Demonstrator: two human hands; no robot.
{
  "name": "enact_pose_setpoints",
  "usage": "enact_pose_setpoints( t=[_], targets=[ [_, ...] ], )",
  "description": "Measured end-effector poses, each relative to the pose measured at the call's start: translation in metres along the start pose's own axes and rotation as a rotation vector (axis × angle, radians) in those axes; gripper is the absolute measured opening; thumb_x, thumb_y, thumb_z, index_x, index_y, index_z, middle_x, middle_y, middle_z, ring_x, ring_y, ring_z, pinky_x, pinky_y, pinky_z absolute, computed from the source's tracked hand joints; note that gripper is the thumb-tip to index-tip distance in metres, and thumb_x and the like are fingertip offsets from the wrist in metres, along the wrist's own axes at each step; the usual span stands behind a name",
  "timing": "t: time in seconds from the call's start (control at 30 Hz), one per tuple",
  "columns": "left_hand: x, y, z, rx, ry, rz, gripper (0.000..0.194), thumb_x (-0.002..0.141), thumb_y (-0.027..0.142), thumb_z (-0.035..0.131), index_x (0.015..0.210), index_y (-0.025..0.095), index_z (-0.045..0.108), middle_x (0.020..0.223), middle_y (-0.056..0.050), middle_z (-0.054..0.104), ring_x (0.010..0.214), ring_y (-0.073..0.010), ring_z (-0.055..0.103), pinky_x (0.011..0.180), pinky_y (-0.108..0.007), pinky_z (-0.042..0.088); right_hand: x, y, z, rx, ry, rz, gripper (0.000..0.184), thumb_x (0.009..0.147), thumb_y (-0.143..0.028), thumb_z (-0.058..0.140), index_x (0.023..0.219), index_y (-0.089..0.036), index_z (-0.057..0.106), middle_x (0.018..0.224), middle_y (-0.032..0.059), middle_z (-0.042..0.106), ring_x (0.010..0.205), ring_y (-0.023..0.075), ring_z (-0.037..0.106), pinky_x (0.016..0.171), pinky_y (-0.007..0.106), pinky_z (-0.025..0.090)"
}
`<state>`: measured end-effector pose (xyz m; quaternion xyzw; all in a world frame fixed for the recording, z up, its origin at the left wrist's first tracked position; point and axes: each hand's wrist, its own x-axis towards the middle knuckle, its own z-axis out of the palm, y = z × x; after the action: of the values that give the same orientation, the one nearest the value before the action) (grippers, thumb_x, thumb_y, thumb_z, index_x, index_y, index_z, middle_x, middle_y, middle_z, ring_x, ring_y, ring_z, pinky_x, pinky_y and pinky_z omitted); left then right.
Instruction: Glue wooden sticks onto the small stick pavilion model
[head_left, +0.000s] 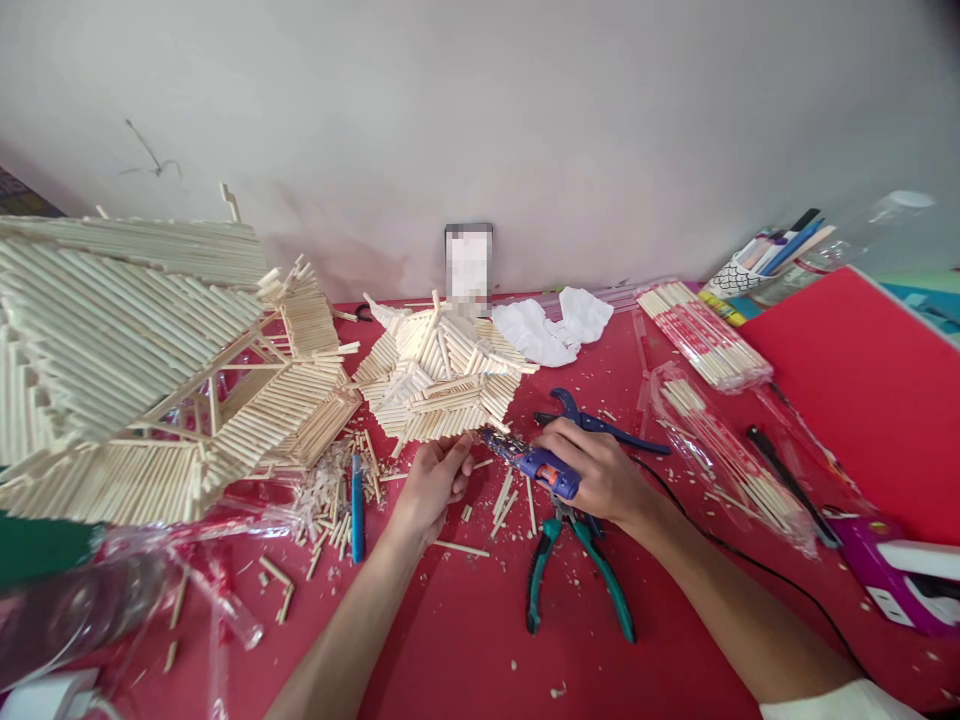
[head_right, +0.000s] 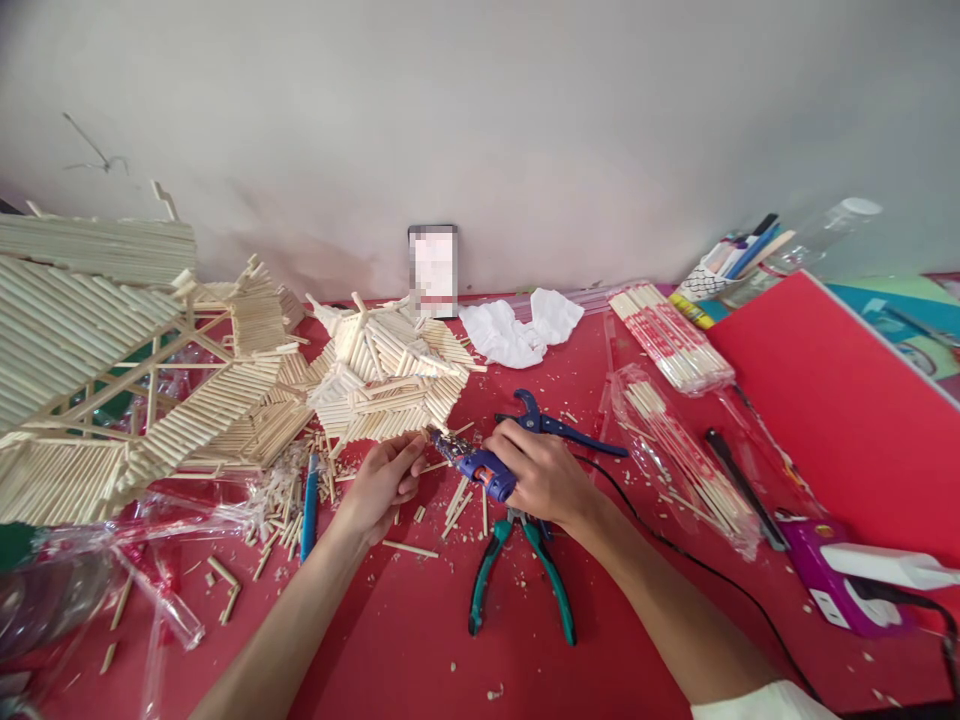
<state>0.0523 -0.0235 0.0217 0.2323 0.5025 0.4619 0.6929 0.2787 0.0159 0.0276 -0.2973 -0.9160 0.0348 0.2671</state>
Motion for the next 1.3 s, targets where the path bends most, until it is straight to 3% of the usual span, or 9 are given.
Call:
enact_pose_setpoints(
  t=[0.77,1.0,1.1,1.3],
  targets=[
    [-0.001,0.000,0.000,-0.030,-0.002,-0.011,0.051,0.066,0.052,0.085,0.088,0.014,0.059,0.058,0.008,0.050,0.040,0.0003,0.029,0.040,-0.016,0.011,-0.002,0.006,-0.008,0.029,-0.006,-0.034,0.012,0.097,-0.021,0.049,0.099,-0.018,0.061,0.090,0.0085,0.066,0.079,0.0193,0.066,0.066,0.029,0.052],
    [-0.002,0.001,0.001,-0.040,0.015,-0.006,0.053,0.064,0.051,0.087,0.089,0.013,0.062,0.057,0.007,0.051,0.040,0.0000,0.030,0.040,-0.016,0.012,-0.008,0.025,-0.020,0.229,-0.139,-0.058,0.013,0.096,-0.028,0.056,0.103,-0.019,0.062,0.094,0.0086,0.066,0.083,0.0183,0.065,0.069,0.027,0.051],
    [-0.002,0.001,0.002,-0.051,0.027,-0.004,0.053,0.063,0.051,0.088,0.090,0.012,0.063,0.056,0.007,0.052,0.040,-0.0002,0.030,0.039,-0.016,0.012,-0.010,0.032,-0.030,0.397,-0.161,0.005,0.016,0.096,-0.035,0.061,0.100,-0.020,0.062,0.090,0.0062,0.066,0.079,0.0166,0.063,0.070,0.026,0.050],
    [-0.002,0.001,0.002,-0.056,0.053,-0.001,0.054,0.060,0.052,0.089,0.085,0.013,0.061,0.055,0.007,0.052,0.040,-0.0004,0.028,0.038,-0.016,0.013,-0.012,0.046,-0.048,0.576,-0.185,0.297,0.014,0.094,-0.033,0.061,0.085,-0.023,0.060,0.081,0.0019,0.064,0.073,0.0174,0.061,0.067,0.029,0.050]
  ],
)
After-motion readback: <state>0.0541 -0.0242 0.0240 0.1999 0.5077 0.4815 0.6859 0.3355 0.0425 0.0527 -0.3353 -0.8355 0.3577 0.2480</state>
